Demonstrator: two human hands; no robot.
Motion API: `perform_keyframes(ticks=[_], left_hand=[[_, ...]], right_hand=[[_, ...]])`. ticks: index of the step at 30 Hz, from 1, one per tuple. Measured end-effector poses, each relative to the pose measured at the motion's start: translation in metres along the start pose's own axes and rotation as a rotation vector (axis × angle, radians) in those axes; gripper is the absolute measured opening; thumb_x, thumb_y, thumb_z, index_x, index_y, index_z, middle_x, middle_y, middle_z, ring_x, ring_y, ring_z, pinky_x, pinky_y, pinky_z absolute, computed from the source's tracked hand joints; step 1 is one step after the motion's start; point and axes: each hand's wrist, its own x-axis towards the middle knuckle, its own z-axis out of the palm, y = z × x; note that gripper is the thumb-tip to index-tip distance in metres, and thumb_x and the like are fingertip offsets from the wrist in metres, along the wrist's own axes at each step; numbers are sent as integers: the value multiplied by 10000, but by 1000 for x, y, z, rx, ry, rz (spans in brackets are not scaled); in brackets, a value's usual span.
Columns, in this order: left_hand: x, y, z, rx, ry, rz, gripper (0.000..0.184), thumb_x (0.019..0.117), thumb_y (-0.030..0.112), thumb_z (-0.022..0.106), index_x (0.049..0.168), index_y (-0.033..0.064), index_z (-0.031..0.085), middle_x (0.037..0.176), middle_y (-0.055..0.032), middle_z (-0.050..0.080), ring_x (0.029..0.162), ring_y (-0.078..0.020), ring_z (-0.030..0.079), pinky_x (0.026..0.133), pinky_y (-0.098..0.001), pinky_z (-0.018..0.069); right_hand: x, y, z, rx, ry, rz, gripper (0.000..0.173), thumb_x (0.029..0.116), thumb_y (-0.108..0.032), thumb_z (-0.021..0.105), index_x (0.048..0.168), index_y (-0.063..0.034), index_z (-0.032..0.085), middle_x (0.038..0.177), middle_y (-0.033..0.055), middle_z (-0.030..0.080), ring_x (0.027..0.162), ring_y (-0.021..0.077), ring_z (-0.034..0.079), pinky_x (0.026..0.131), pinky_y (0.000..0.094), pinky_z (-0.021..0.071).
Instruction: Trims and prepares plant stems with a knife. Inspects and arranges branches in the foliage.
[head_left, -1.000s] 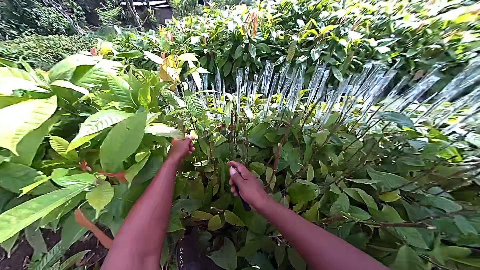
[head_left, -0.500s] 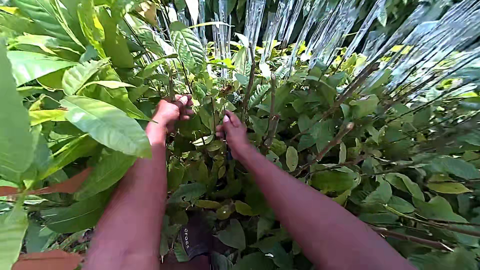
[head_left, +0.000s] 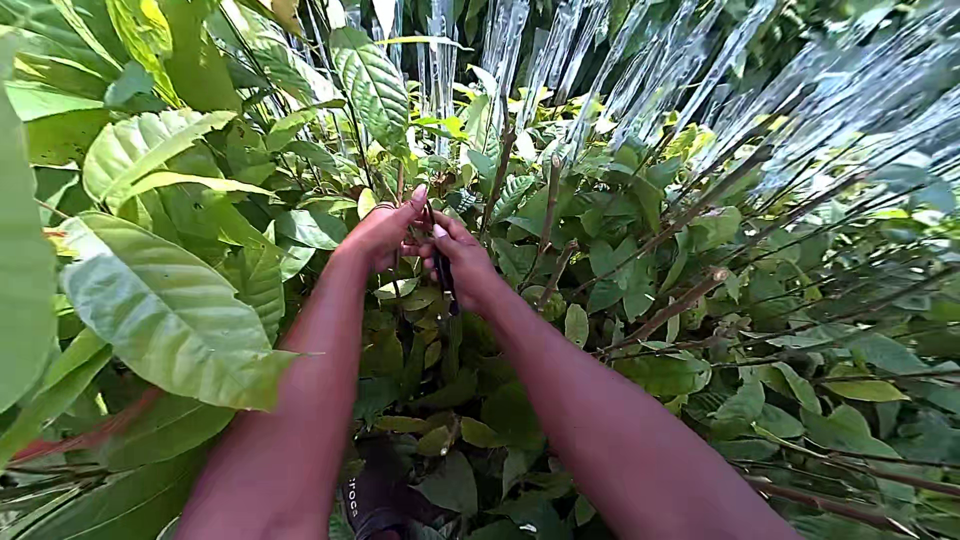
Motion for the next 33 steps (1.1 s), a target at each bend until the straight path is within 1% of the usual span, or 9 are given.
perform_keyframes(ticks=[2,8,11,14,18,21,25,29,33], left_hand=[[-1,1,1,1,-1,-8,521,1080,496,422,1211,20,590,1017,-85,663,786,-159,677,730,-335,596],[-5,3,1,31,-2,-19,528,1081,503,417,1209,21,590,991,-86,670,753,-154,684,696,-325,602],[-6,4,0,33,-19,-34,498,1084,484,420,1121,32,625,899,-65,688,718,-148,687,679,-317,600],[-3,2,-3,12,-38,-48,487,1089,465,420,1095,26,633,888,-71,700,710,-156,693,684,-326,602],[-1,-2,-6,-22,-57,-43,481,1103,428,397,1127,17,646,917,-88,709,725,-173,705,701,-335,611],[1,-7,-8,-53,-77,-30,420,1110,356,404,1108,29,668,911,-85,724,742,-184,712,716,-344,612],[6,-10,-7,-99,12,-45,247,1079,236,510,1192,52,631,931,-74,674,729,-171,674,675,-341,598],[4,-7,-4,-106,41,-65,206,1071,185,517,1188,47,615,915,-76,665,713,-165,669,665,-335,592],[8,-11,-3,-104,50,-65,213,1055,137,535,1234,46,607,976,-99,669,697,-168,674,638,-319,595]], right_hand=[[0,0,-1,7,-9,1,394,1131,-246,354,1501,-151,454,1106,93,657,765,136,615,607,254,486],[-4,-1,-1,26,-15,8,387,1129,-248,362,1492,-149,453,997,88,644,718,137,601,581,254,480],[-14,-4,0,-12,-12,28,376,1131,-298,350,1478,-205,461,912,44,599,677,102,557,565,230,448],[-14,-3,-1,-14,-23,40,375,1129,-302,362,1483,-222,459,885,36,580,669,108,556,563,242,462],[-11,1,-4,-46,-55,49,385,1127,-296,372,1503,-254,441,955,56,616,704,119,569,584,255,461],[-13,6,-6,-69,-57,59,397,1119,-328,400,1514,-311,439,935,47,613,636,91,540,532,222,437],[-9,11,-6,-43,-65,83,395,1127,-289,381,1518,-265,432,1025,56,642,653,92,560,532,219,447],[-10,10,-6,-77,-45,95,401,1129,-285,376,1527,-266,423,1011,43,637,654,87,552,545,218,448],[-10,13,-5,-78,-28,106,416,1124,-244,399,1539,-280,416,986,49,614,656,98,543,560,236,452]])
